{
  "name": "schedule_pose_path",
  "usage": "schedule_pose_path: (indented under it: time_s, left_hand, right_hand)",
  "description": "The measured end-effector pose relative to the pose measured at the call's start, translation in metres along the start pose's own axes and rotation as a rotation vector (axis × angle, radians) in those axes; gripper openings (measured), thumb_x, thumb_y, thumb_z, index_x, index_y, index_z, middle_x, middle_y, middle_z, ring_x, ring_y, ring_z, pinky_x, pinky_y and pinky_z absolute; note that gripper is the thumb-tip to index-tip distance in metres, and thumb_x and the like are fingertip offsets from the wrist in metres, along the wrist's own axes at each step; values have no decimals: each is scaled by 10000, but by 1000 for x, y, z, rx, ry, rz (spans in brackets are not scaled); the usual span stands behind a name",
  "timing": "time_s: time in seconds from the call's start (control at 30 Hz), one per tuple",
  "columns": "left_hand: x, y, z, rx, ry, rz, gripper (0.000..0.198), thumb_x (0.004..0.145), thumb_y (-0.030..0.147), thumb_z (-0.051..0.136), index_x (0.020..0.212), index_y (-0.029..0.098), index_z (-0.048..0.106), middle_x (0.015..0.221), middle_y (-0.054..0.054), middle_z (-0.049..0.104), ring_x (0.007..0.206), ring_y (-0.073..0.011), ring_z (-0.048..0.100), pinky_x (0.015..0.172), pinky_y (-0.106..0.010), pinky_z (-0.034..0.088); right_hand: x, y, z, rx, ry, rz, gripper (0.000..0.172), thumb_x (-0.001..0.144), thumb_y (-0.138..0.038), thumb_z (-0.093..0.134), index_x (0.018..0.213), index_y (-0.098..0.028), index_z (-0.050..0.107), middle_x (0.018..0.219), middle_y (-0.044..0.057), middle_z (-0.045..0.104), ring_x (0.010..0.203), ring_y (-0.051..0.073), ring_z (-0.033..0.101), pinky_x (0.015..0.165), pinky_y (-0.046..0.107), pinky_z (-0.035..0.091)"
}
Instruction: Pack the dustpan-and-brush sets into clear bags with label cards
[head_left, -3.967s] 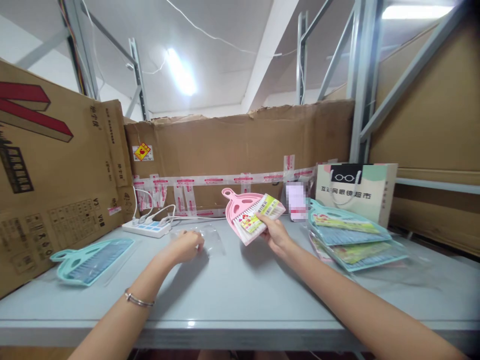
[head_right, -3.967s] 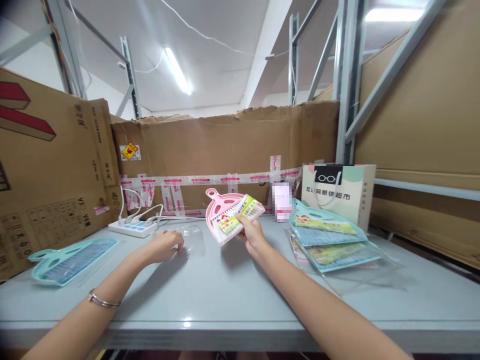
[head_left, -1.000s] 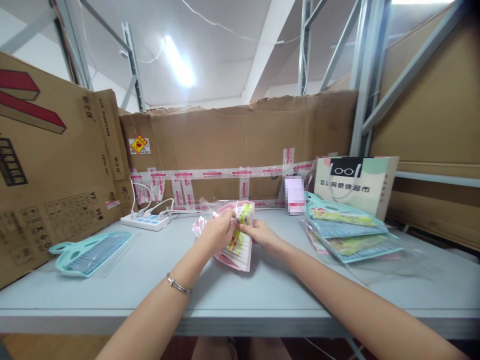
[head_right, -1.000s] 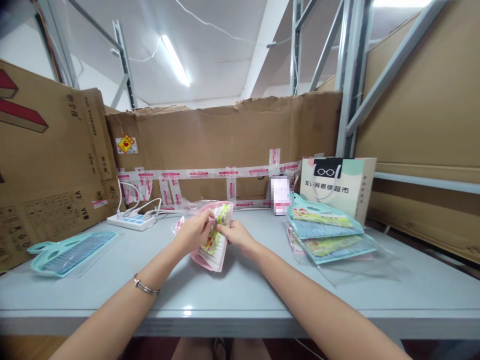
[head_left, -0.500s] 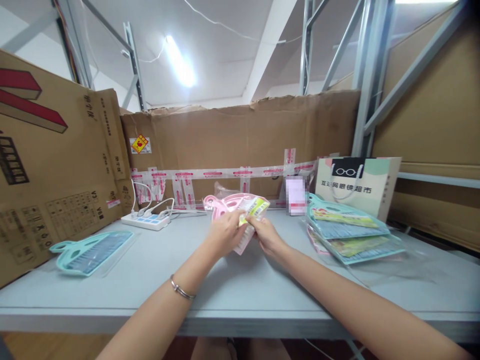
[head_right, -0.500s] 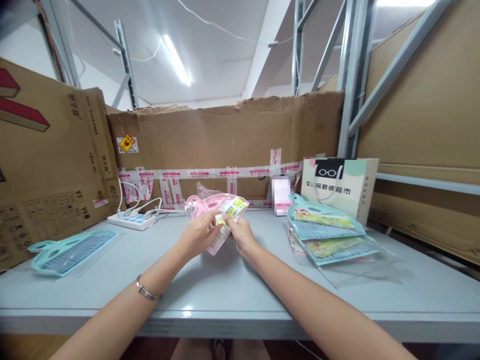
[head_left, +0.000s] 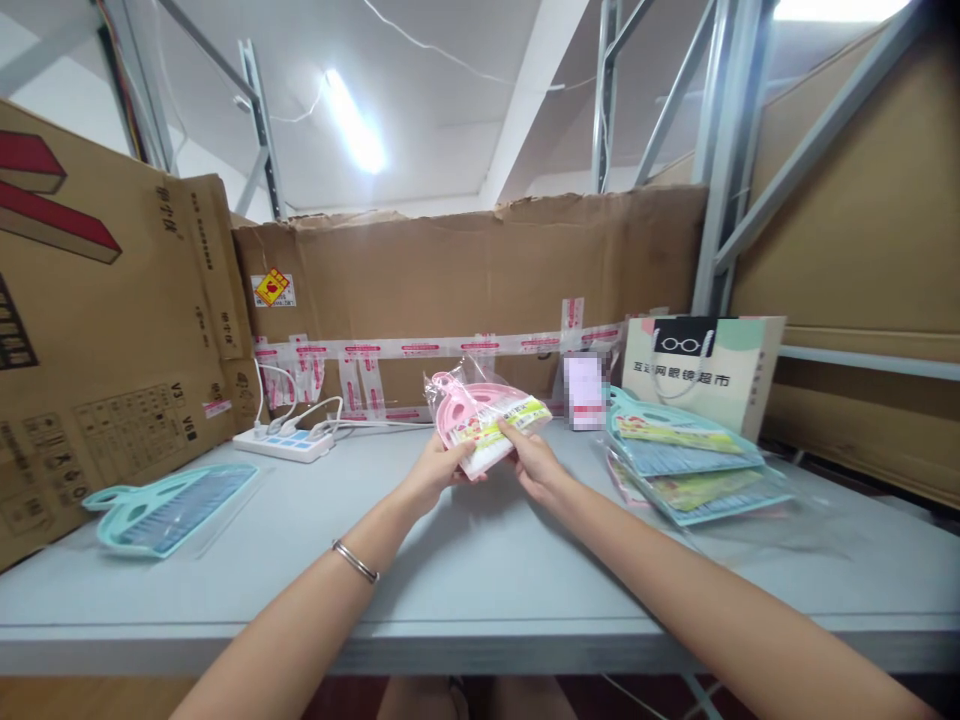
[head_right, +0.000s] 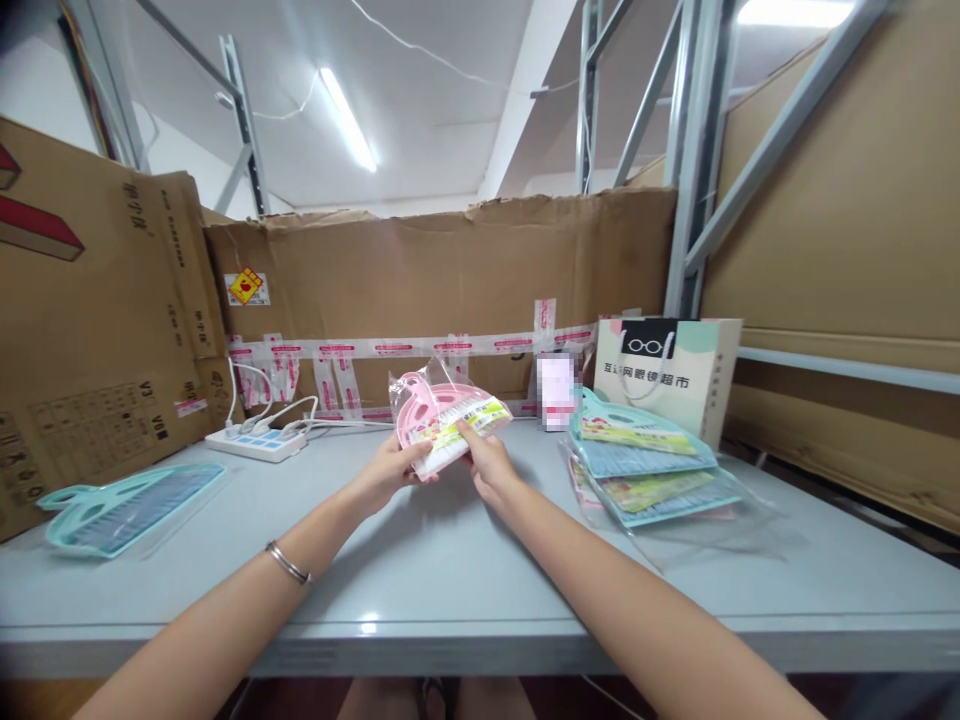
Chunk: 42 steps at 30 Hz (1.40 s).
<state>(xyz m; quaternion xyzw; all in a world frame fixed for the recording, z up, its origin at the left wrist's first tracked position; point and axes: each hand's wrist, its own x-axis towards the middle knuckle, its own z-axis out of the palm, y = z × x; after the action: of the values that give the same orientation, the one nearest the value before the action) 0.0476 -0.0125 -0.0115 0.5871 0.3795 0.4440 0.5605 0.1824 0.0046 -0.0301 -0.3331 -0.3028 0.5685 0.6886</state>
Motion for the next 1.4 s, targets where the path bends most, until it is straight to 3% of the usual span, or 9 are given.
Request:
schedule_pose_path:
  time_s: [0.2,0.37,0.47,0.63,0.73,0.83,0.97,1.2,1.4]
  left_hand:
    - [3,5,-18,-64,48,-96,249,734,179,595,978,133,585,818,-52,679,570,-93,599,581,-217,511]
    - [4,6,-21,-7,10,-92,351,720,372,650,970,134,587,775,-49,665,558,-78,583,513,-168,462]
    - [4,6,-21,25,70,-131,375,722,422,637,954,134,577,715,-30,651,524,-73,570,477,-162,435]
    - [8,8,-26,-15,165,-175,232,683,249,653,864,118,591,665,-14,634,516,-75,559,498,-174,454]
    - [12,9,-32,-36,205,-154,221,630,219,675,806,117,587,643,-16,633,509,-87,557,461,-179,440]
    - [13,8,-37,-26,240,-172,194,603,208,683,740,114,584,566,-5,604,462,-81,526,404,-167,392]
    - [13,6,-42,14,195,-217,182,611,233,684,712,110,595,538,1,587,426,-63,486,371,-153,343]
    - [8,7,-44,70,84,-266,274,668,309,699,845,116,618,692,-44,645,558,-90,576,457,-157,421]
    - [7,11,-53,-93,-19,-219,123,645,48,697,745,91,640,760,-64,658,649,-73,588,653,-159,486]
  right_hand:
    - [9,-15,-10,-5,106,18,43,756,-192,591,788,-167,578,638,-1,671,579,104,618,527,190,528]
    - [12,-17,-13,-74,76,5,90,689,-121,640,757,-145,586,642,4,668,564,103,616,539,199,531]
    - [11,-16,-13,-168,91,40,94,712,-185,646,767,-142,582,605,2,657,507,95,598,494,194,511]
    - [15,-29,-25,-648,-32,70,397,714,-487,621,530,-151,518,348,-22,474,309,55,392,296,156,275]
    - [21,-37,-35,-831,32,-27,469,633,-533,672,453,-184,416,300,-87,300,302,28,230,289,176,148]
    - [22,-37,-39,-733,95,-22,344,618,-427,729,582,-175,498,416,-74,433,374,43,336,335,166,250]
    - [21,-30,-34,-432,-193,167,132,706,-200,661,816,-140,619,711,25,646,601,94,567,537,192,466]
    - [28,-17,-40,-322,-103,208,58,718,-79,610,752,-122,629,705,37,661,676,108,606,629,201,531]
    - [24,-29,-40,-158,-275,360,129,729,-88,623,857,-89,629,808,82,682,768,137,647,735,245,557]
